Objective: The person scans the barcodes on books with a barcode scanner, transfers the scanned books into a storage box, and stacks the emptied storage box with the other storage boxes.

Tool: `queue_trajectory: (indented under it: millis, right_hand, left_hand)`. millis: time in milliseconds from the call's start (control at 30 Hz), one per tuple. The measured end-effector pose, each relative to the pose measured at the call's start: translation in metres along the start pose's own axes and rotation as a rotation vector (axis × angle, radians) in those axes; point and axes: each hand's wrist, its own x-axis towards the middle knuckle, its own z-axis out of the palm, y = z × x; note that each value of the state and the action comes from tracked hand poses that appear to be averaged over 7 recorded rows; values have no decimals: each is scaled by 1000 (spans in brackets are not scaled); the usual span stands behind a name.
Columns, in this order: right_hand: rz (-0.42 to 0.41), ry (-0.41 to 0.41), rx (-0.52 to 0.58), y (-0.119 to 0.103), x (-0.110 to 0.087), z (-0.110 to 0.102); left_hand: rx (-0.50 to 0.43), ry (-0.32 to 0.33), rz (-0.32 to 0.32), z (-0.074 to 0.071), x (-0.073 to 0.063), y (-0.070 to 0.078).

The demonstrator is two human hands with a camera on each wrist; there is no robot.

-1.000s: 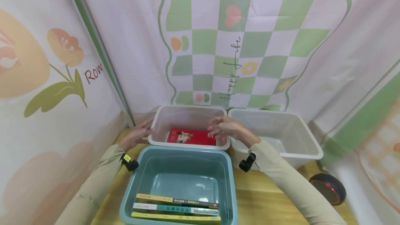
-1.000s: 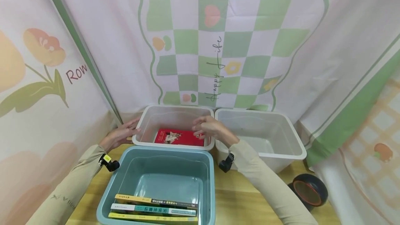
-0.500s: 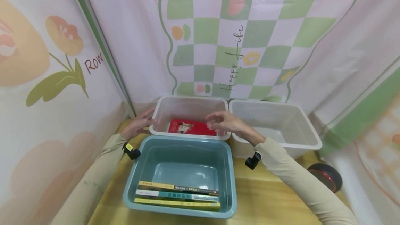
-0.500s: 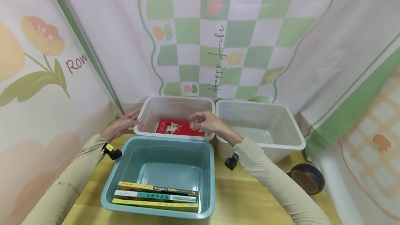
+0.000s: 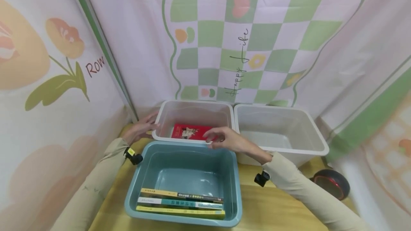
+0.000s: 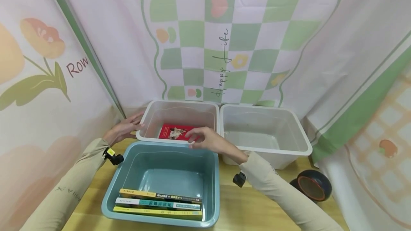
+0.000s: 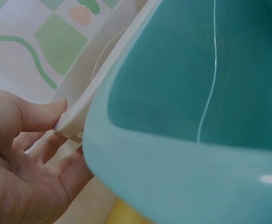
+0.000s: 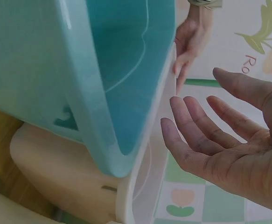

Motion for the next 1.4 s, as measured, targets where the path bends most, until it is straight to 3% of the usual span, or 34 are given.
queue_trajectory:
  millis: [233, 500, 867, 1400]
  right_hand:
    - [-38, -29, -5, 1, -4, 11]
    - [-11, -84, 20, -6, -11, 22]
    - [18, -249, 35, -12, -16, 32]
    - [61, -382, 38, -15, -25, 49]
  left_hand:
    - [20, -12, 15, 1, -4, 2]
    - [9, -3, 0, 3, -6, 2]
    - [-3, 7, -8, 1, -2, 0]
    - [9, -19, 9, 0, -5, -2]
